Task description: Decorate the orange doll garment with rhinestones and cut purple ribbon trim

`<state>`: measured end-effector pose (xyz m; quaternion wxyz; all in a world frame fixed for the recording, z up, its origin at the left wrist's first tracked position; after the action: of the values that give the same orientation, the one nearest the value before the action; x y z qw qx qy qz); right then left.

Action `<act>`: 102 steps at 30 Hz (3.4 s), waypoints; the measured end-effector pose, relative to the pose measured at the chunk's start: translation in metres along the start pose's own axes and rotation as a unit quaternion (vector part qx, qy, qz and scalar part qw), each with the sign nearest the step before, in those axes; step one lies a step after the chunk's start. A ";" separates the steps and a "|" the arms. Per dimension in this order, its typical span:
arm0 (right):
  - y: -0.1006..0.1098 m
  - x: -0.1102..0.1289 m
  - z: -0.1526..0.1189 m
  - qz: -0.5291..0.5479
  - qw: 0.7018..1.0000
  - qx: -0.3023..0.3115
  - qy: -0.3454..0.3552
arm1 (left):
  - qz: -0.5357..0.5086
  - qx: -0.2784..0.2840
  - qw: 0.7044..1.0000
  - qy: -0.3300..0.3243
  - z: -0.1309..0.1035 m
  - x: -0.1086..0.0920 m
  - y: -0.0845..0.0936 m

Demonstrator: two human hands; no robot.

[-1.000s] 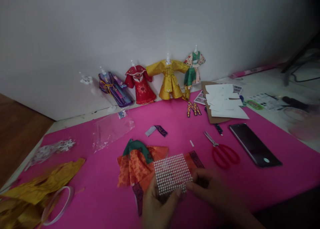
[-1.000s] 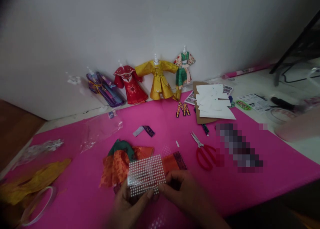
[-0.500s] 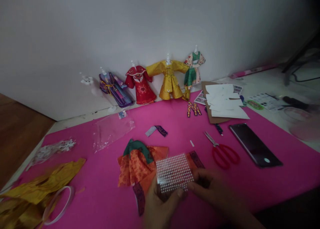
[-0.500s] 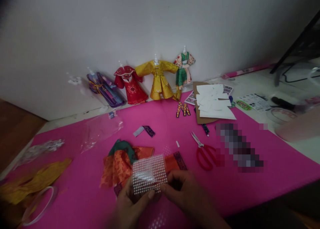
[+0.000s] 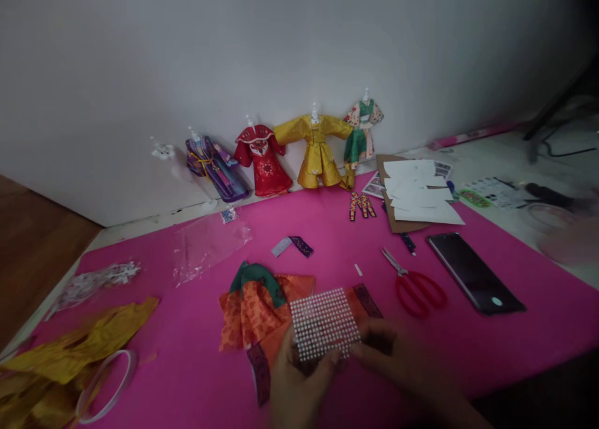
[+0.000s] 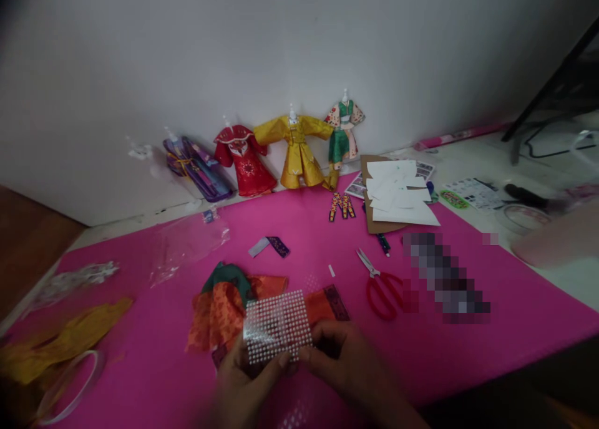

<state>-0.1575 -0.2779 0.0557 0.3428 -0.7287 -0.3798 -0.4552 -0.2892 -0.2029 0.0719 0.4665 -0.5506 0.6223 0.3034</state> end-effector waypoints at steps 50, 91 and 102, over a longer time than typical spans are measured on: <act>0.005 0.000 0.009 -0.083 0.996 -0.021 -0.005 | -0.013 0.009 1.000 0.002 0.006 0.014 0.003; 0.020 -0.008 0.014 -0.057 0.998 0.013 0.009 | -0.120 0.016 0.993 0.016 0.012 0.028 0.007; 0.020 0.056 0.029 -0.309 0.919 0.228 0.085 | -0.025 0.287 0.951 0.113 0.035 -0.008 0.040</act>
<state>-0.1114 -0.2497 0.0945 0.3734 -0.4359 -0.6491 -0.4993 -0.3199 -0.1603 0.0610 0.5387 -0.4396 0.7178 0.0366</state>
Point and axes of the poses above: each hand's wrist, its own z-axis towards the middle knuckle, its own y-axis out of the back of the hand, x = y × z, the point moved 2 cm from there along z, towards the middle knuckle, and after that the axes turned 6 degrees about -x, right-handed, at the moved point
